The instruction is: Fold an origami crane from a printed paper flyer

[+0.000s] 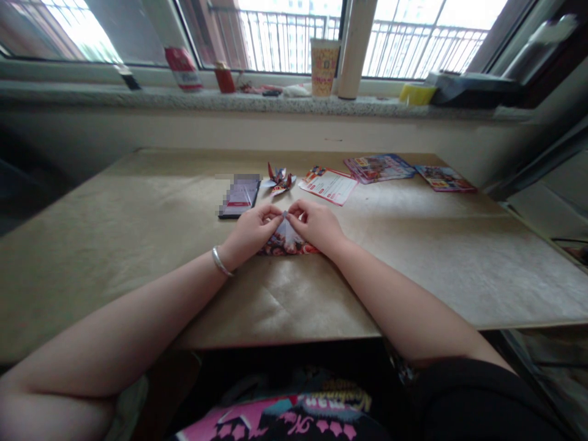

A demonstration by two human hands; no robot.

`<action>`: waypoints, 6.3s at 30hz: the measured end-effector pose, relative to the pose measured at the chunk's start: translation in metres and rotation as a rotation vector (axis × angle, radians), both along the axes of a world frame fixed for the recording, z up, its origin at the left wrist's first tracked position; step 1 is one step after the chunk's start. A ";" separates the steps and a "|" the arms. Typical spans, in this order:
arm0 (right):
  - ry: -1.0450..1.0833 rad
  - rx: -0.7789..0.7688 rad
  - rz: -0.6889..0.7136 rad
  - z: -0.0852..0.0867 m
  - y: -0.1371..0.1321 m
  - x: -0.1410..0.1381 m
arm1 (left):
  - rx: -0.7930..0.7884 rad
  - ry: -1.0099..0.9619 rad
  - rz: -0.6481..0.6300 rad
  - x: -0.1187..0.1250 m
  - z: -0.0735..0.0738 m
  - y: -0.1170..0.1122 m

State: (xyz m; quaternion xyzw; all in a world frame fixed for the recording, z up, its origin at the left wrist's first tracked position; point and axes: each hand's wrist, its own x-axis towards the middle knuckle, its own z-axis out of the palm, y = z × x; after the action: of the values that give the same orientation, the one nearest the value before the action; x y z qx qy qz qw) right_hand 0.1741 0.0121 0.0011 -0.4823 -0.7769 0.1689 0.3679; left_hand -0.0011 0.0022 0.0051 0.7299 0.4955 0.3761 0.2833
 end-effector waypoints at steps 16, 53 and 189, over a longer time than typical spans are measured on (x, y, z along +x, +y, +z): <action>-0.051 -0.287 -0.080 -0.006 0.024 -0.010 | 0.146 0.563 0.043 -0.007 0.007 -0.010; -0.365 -0.266 -0.232 -0.003 0.061 -0.005 | 0.321 0.734 -0.377 -0.013 0.006 -0.002; -0.384 -0.232 -0.077 0.008 0.022 0.041 | 0.370 0.815 -0.435 -0.012 -0.007 0.005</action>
State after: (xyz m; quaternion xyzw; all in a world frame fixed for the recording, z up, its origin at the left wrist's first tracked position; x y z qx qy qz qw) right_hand 0.2146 0.0341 0.0093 -0.5741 -0.7889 0.1480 0.1615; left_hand -0.0131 0.0069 -0.0023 0.9421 0.3271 0.0741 0.0044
